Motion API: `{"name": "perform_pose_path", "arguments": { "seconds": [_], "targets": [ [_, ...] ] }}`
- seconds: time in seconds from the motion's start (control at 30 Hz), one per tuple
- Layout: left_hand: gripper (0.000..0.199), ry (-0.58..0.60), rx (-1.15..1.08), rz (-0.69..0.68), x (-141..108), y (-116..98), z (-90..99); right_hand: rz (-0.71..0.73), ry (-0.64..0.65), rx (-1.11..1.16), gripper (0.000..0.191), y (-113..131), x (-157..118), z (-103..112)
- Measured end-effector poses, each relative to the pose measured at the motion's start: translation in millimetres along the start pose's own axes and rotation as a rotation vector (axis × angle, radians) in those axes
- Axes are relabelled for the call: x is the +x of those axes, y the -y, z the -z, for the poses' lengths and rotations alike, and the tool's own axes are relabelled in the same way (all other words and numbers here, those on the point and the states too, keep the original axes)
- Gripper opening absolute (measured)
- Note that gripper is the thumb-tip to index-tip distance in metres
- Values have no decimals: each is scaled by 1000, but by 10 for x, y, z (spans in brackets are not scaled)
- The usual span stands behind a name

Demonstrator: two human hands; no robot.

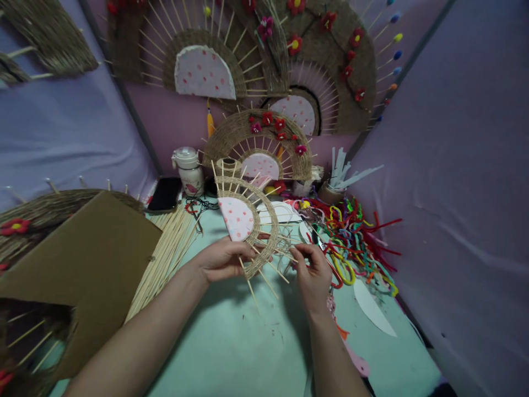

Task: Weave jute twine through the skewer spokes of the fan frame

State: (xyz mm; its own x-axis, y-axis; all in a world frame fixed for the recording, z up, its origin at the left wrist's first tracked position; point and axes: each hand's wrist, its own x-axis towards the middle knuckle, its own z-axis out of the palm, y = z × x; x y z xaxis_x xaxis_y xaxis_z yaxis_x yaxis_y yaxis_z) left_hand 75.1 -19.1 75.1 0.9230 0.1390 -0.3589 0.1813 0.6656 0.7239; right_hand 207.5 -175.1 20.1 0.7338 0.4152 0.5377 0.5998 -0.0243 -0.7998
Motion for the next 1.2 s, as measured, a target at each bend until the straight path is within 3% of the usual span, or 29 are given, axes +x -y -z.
{"name": "perform_pose_path", "arguments": {
  "seconds": [0.13, 0.27, 0.37, 0.57, 0.7, 0.87, 1.03, 1.13, 1.2],
  "targets": [
    [48, -12, 45, -2, -15, -62, 76, 138, -57, -75, 5, 22, 55, 44],
    [47, -24, 99, 32, -39, -100, 144, 167, -120, -52, 5, 47, 61, 66],
    [47, 23, 108, 37, -56, -99, 163, 78, -143, 8, 4, 64, 36, 54],
    [59, 238, 54, 51, -55, -38, 56, -298, -115, 199, 18, 75, -25, -65],
    [63, 331, 30, 80, -27, 38, -46, -350, -122, 275, 21, 98, -24, -112],
    [64, 365, -17, 34, -17, 94, -69, -401, -86, 283, 19, 137, -8, -119],
    [62, 307, -59, -2, -26, 82, -70, -410, 24, 313, 17, 162, 11, -161],
    [53, 150, -128, -47, -37, 29, -120, -334, 145, 230, 18, 194, -16, -133],
    [59, 49, -157, -92, -59, -27, -164, -237, 174, 83, 21, 224, -79, -52]
  ]
}}
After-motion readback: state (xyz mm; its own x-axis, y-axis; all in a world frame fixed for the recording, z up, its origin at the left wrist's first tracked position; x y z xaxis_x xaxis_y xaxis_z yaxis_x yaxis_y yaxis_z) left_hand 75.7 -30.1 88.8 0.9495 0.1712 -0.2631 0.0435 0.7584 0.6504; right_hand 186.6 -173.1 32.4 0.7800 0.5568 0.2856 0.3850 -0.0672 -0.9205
